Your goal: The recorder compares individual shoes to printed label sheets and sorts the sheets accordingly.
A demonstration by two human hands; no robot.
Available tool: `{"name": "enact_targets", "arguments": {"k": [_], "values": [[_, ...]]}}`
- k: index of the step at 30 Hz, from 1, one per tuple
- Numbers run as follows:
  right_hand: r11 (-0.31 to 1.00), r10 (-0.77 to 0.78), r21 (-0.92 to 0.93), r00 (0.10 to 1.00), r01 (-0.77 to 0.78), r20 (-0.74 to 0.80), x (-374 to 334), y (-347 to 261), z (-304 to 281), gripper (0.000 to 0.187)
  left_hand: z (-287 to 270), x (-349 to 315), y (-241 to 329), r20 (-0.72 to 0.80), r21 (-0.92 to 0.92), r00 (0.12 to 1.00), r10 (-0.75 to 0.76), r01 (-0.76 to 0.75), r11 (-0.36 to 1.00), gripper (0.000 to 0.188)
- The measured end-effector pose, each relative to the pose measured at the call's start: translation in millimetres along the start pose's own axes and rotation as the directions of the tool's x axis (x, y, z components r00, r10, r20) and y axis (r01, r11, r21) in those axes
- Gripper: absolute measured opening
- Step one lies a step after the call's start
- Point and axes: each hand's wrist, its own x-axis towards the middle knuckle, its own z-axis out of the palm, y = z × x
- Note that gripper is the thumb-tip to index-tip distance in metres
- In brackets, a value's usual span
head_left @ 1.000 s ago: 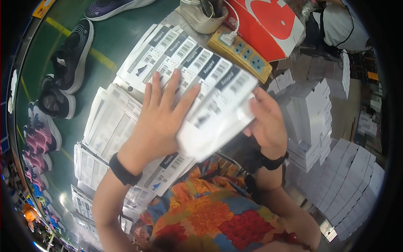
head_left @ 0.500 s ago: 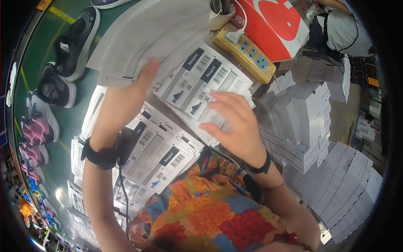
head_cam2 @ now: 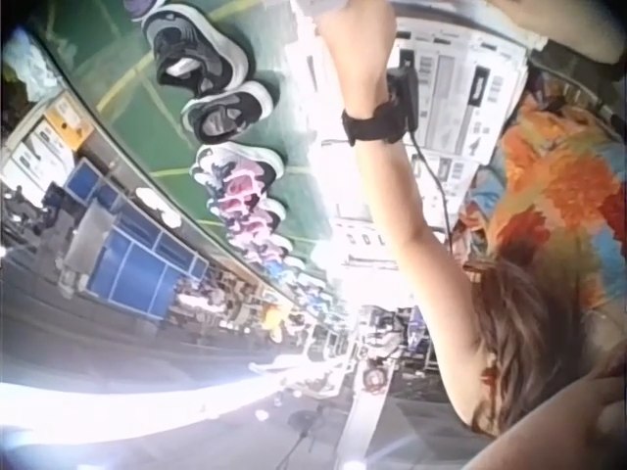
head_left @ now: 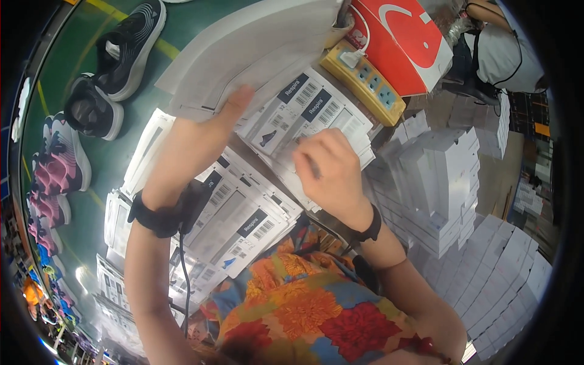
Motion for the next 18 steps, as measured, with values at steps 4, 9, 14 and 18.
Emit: {"name": "enact_targets", "arguments": {"k": [4,9,14,18], "values": [[0.607,0.639,0.786,0.661,-0.119,-0.394,-30.4,36.3,0.4,0.008,-0.4,-1.6,4.1,0.038,0.001,0.997,-0.062,0.062,0.998,0.036],[0.53,0.751,0.826,0.344,0.194,-0.563,-28.7,43.6,-84.6,0.033,0.5,-22.3,-14.9,0.479,0.454,0.874,0.077,-0.322,0.831,0.083],[0.995,-0.029,-0.087,0.702,-0.047,-0.712,-27.1,-27.2,-75.7,0.018,-8.8,-60.2,29.5,0.619,-0.01,0.772,0.144,-0.176,0.984,0.108],[0.883,-0.454,-0.12,0.891,0.454,0.026,17.7,-72.6,-48.1,0.042,-27.6,-87.9,25.0,0.372,-0.557,0.916,0.15,0.091,0.826,0.094]]}}
